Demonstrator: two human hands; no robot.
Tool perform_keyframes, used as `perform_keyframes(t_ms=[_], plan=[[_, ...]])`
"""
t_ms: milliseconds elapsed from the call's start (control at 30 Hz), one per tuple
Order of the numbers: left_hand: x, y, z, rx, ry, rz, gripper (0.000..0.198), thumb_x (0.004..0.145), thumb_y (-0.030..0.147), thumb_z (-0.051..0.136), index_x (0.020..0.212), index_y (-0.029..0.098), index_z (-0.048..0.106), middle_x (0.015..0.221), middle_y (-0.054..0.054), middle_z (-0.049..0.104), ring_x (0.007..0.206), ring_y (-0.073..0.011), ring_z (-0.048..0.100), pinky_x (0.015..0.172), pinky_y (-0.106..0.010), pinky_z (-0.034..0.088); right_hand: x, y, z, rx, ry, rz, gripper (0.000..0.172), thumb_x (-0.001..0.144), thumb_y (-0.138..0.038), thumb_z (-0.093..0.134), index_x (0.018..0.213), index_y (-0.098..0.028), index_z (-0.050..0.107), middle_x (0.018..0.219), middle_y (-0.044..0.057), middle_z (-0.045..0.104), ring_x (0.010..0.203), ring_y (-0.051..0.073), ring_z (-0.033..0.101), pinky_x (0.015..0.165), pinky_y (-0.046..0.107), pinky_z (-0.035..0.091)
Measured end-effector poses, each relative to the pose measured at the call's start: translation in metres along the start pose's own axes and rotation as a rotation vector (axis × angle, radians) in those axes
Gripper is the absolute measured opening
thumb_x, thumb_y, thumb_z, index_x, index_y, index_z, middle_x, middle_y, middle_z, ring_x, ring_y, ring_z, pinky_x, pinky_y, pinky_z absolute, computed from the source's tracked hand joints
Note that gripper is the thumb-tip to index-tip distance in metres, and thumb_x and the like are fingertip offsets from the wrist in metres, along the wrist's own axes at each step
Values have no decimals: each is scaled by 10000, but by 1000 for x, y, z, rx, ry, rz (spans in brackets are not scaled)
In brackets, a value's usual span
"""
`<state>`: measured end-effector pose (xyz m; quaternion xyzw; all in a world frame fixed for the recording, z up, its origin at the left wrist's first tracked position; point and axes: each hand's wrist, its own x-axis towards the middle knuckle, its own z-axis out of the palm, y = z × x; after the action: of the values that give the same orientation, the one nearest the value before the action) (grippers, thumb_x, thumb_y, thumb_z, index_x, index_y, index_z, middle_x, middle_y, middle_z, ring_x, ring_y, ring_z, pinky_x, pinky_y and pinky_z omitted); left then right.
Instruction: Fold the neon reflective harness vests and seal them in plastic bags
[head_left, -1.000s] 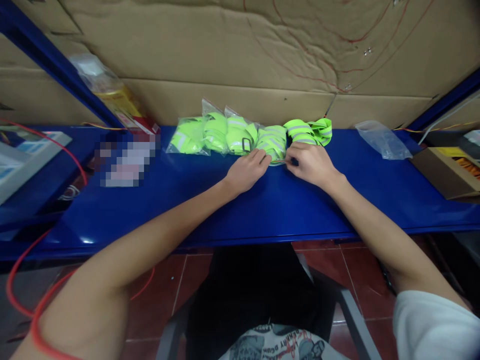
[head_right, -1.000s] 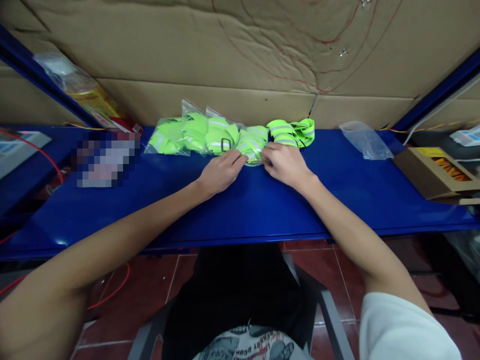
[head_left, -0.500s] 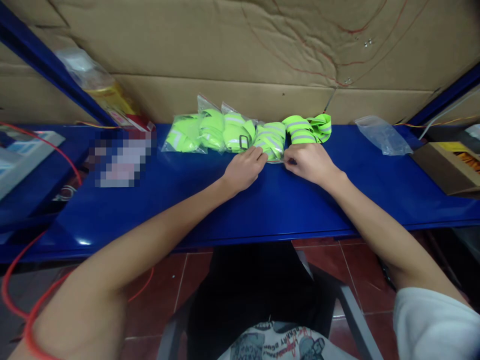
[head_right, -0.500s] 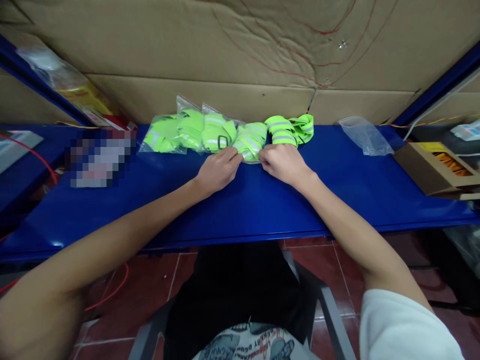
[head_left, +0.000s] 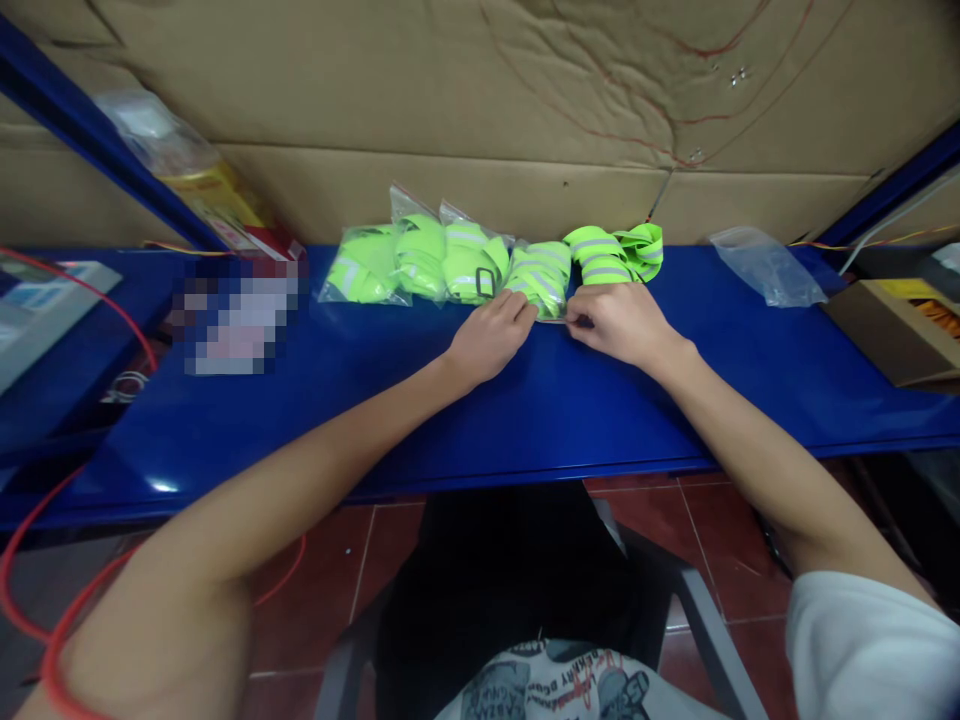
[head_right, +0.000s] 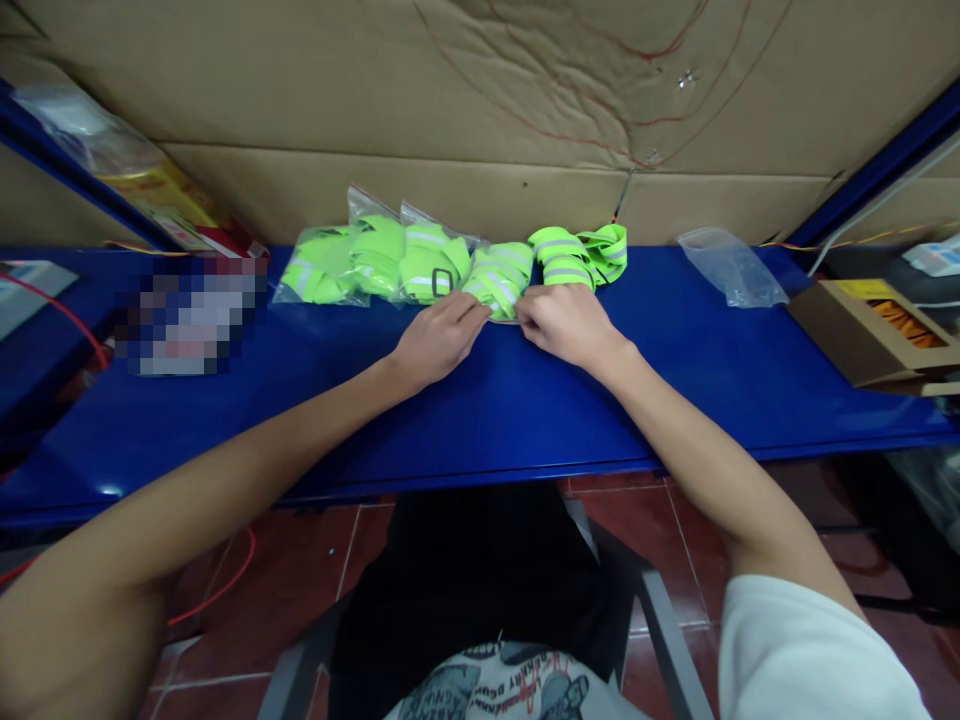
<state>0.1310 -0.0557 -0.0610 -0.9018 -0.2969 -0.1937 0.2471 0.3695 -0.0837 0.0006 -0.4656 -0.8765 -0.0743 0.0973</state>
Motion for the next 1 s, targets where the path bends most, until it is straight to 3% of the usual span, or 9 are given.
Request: perform_keyframes(t_ms=[267,500,700,1000], plan=[[-1,-4,2,-89,10,16,288,1103,100,444,1101,107,732,1039,-151,704,1005,-282,664,891,-399,593,-1,-2,-2,18,-3,-2,181,943,-177,626,914,-188,804,929,80,810,794,229,650,653,359,249],[-2,-6,1,-172,72,-9,339,1140,171,407,1082,132,739,1009,-139,709,980,-267,663,889,-404,589,-5,1,-7,42,11,-56,191,933,-153,630,912,-200,814,941,68,828,819,232,676,702,350,324],[3,-1,-2,-184,123,44,302,1144,214,456,1216,129,737,1090,-143,735,1035,-273,674,936,-415,590,-4,1,-5,67,13,-77,205,966,-150,607,961,-178,810,973,87,823,840,238,687,721,351,339],[2,0,-1,-179,123,38,342,1151,187,420,1069,137,747,1005,-119,730,960,-244,673,906,-378,587,-5,-8,-8,57,-3,-85,227,1013,-168,583,1016,-178,809,1007,98,816,852,236,690,702,355,341]])
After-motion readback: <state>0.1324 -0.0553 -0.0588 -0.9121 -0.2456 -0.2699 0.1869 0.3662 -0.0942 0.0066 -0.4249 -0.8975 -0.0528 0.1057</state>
